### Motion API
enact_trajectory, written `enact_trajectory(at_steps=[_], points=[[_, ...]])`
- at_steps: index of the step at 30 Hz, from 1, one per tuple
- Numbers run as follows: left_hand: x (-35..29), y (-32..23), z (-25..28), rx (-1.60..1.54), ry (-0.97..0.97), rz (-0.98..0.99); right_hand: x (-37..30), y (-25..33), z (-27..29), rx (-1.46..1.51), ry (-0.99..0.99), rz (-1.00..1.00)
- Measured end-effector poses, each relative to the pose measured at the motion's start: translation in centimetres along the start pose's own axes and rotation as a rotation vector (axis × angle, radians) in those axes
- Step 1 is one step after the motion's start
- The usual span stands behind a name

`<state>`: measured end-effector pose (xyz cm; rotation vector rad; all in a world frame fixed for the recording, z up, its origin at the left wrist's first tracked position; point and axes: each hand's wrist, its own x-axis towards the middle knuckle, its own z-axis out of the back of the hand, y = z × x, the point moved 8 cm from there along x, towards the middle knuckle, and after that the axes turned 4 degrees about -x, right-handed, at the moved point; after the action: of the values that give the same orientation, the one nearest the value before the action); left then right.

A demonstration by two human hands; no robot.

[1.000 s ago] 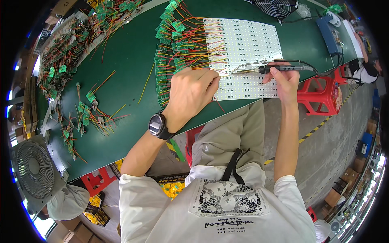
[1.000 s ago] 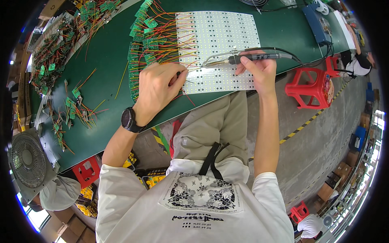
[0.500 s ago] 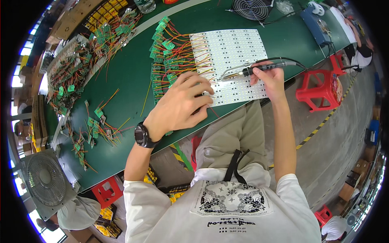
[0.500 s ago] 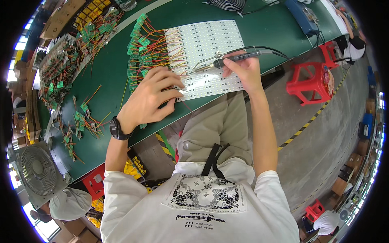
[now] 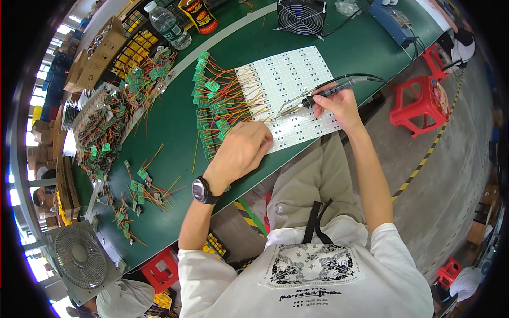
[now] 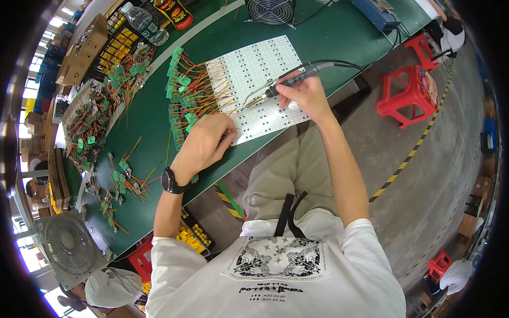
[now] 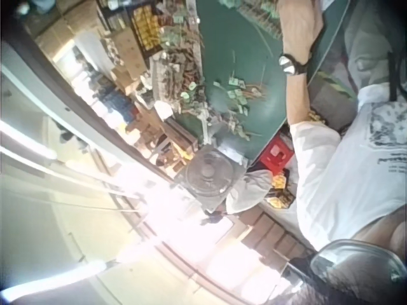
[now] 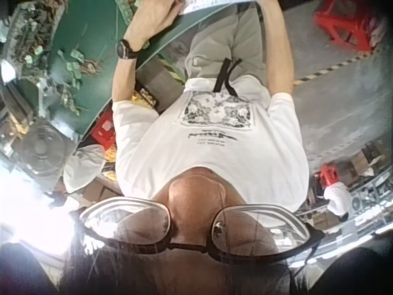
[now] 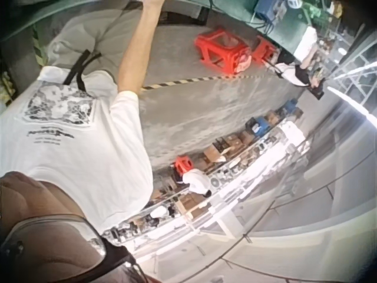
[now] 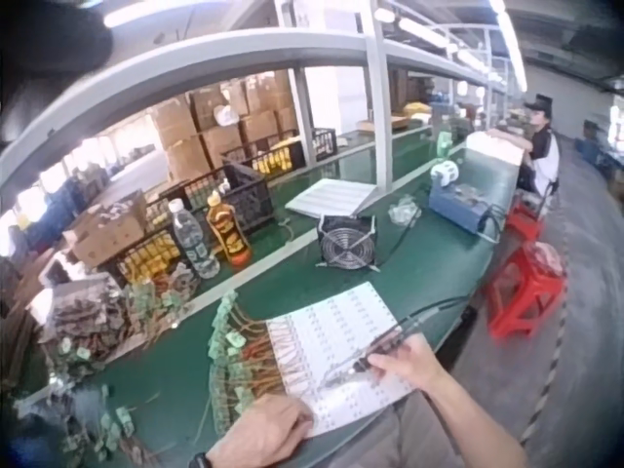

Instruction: The person solders wires from small circuit boards onto a large circuit board panel using a soldering iron.

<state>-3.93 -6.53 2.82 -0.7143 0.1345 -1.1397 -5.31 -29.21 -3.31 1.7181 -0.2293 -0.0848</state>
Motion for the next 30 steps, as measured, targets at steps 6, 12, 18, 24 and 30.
enact_trajectory(at_steps=[6, 12, 18, 24, 30], points=[[-0.2, 0.8, 0.5, 0.125, -0.269, 0.017, 0.0, -0.3, -0.2, 0.019, 0.017, -0.013], [-0.7, 1.4, 0.4, 0.099, -0.305, 0.019, -0.1, -0.4, 0.0, -0.019, 0.046, -0.028], [-0.9, 1.5, 0.3, 0.127, -0.312, 0.019, -0.1, -0.4, 0.0, -0.042, 0.081, -0.011], [-1.1, 1.8, 0.1, 0.148, -0.297, 0.038, -0.1, 0.0, -0.7, -0.047, 0.09, 0.002], [-1.0, 1.7, 0.0, 0.155, -0.295, 0.034, -0.3, -0.2, -0.5, -0.042, 0.093, -0.005]])
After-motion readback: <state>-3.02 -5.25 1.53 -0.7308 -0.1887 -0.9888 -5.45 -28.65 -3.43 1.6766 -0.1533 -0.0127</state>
